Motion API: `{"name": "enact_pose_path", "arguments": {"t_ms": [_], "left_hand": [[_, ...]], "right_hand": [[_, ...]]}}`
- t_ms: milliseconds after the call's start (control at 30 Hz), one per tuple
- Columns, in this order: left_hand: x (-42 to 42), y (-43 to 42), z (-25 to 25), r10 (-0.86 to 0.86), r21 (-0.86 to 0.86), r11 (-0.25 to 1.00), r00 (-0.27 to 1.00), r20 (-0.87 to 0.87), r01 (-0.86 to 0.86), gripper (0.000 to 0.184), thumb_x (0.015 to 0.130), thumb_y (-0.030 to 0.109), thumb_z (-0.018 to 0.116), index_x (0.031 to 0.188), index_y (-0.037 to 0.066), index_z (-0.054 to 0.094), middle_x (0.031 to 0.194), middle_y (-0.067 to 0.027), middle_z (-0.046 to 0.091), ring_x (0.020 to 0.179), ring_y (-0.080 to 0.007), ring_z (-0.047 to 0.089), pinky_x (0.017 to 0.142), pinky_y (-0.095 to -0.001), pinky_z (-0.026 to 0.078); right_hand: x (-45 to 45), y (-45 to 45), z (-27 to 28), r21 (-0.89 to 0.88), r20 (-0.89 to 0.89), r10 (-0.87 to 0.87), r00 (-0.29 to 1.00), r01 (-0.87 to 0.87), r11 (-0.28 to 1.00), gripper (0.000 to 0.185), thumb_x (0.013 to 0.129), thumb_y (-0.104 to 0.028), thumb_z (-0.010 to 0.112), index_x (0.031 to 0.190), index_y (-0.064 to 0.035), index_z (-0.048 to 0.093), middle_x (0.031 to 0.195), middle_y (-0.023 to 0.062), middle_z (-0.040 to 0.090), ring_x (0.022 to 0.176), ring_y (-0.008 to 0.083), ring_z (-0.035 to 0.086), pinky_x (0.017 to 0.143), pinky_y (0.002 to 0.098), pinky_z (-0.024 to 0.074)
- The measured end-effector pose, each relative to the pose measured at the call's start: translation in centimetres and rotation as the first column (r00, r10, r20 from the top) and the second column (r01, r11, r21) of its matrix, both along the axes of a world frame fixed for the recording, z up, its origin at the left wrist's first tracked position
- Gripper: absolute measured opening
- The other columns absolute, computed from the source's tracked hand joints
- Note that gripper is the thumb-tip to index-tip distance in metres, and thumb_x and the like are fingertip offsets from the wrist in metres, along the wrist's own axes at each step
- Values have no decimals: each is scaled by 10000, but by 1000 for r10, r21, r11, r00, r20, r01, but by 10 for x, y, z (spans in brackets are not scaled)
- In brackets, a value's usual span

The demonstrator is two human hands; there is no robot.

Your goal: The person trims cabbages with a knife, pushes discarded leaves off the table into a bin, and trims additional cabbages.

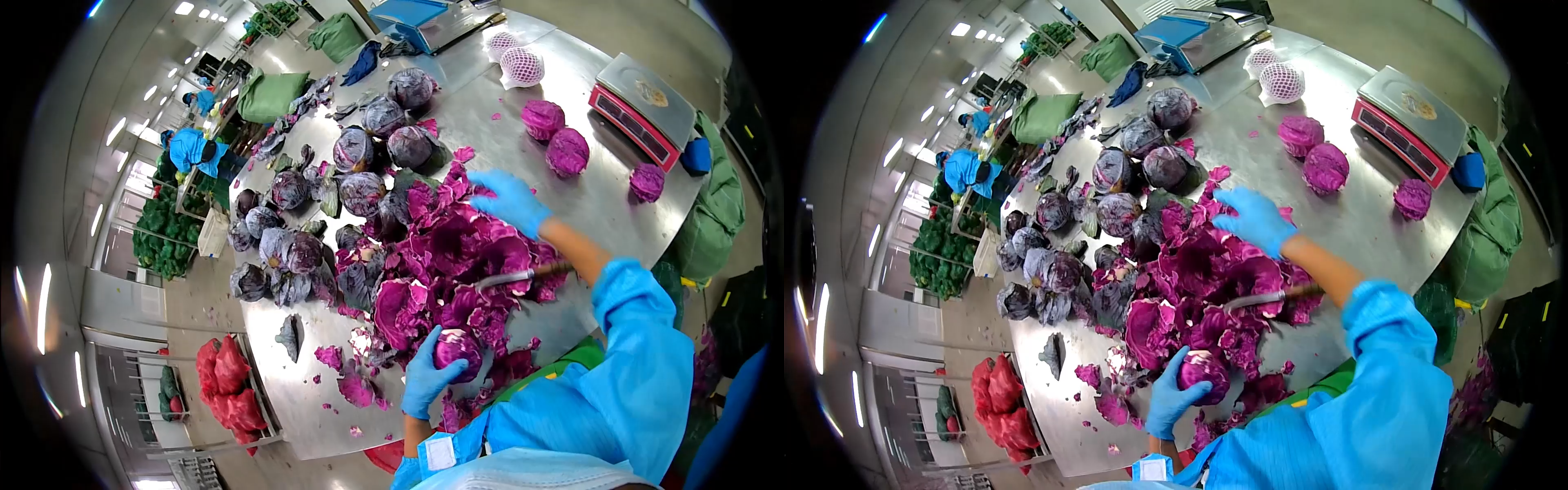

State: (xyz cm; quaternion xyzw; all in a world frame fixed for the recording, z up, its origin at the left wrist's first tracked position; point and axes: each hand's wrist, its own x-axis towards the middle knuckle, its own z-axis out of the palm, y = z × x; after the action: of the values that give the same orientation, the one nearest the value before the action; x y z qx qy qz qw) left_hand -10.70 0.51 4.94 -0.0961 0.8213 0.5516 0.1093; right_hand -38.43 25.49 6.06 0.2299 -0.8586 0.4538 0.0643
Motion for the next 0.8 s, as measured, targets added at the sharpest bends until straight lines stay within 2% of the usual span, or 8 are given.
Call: {"name": "enact_pose_path", "arguments": {"t_ms": [67,267,367,400,467,533,667,800], "left_hand": [[-12,12,4,-167,-418,900,983,-77,120,917,689,336,863,1436,32,426,1314,-184,558,1176,-293,582,1002,-377,479],[6,15,-3,-109,-458,885,994,-23,86,1101,627,439,869,1496,49,316,1441,-327,355,1349,-448,376,1096,-491,356],[19,22,0,80,-353,931,996,-45,-91,1146,651,410,866,1539,79,221,1491,-289,312,1385,-425,336,1112,-470,344],[16,25,15,110,-323,942,993,43,-91,1140,658,405,863,1545,103,214,1509,-272,286,1389,-421,331,1123,-462,333],[24,21,3,133,-278,955,986,101,-101,1146,660,423,862,1553,133,205,1525,-272,254,1396,-418,321,1130,-460,322],[29,15,0,100,-305,949,994,38,-84,1127,675,437,853,1556,153,210,1554,-265,200,1417,-401,296,1142,-455,304],[44,-32,2,406,128,912,904,-137,-390,781,814,241,791,1462,42,403,1445,-179,463,1333,-294,458,1092,-404,389],[-3,-103,26,692,483,657,718,-81,-579,710,862,130,699,1477,18,363,1314,-152,565,1194,-272,576,1016,-392,471]], "right_hand": [[-66,-35,-19,66,-164,-61,985,72,995,582,821,-343,677,1295,-41,528,1126,221,608,1047,397,582,901,459,469],[-212,-158,-12,362,125,-88,988,37,931,784,719,-395,749,1333,-2,461,1243,250,542,1122,408,562,933,482,481],[-216,-188,-49,523,-383,-171,908,366,769,859,648,-357,803,1355,-31,441,1299,240,467,1161,440,504,883,492,501],[-226,-185,-54,274,-58,-227,972,234,933,876,609,-289,831,1346,-35,431,1258,239,490,1180,425,483,922,477,483],[-233,-182,-82,-20,-223,-385,896,391,920,865,612,-252,851,1331,-13,432,1247,223,523,1156,379,529,966,409,461],[-267,-164,-122,-435,-22,-259,966,224,872,764,683,-286,831,1300,-12,474,1230,169,576,1095,312,600,942,380,481],[-245,-103,-83,-726,520,284,806,242,643,481,829,-258,741,1228,-54,568,1070,90,668,855,210,686,729,338,578],[-178,-127,-35,-718,307,471,827,-124,685,632,784,-218,765,1336,-66,497,1165,97,637,997,219,663,862,327,563]]}}
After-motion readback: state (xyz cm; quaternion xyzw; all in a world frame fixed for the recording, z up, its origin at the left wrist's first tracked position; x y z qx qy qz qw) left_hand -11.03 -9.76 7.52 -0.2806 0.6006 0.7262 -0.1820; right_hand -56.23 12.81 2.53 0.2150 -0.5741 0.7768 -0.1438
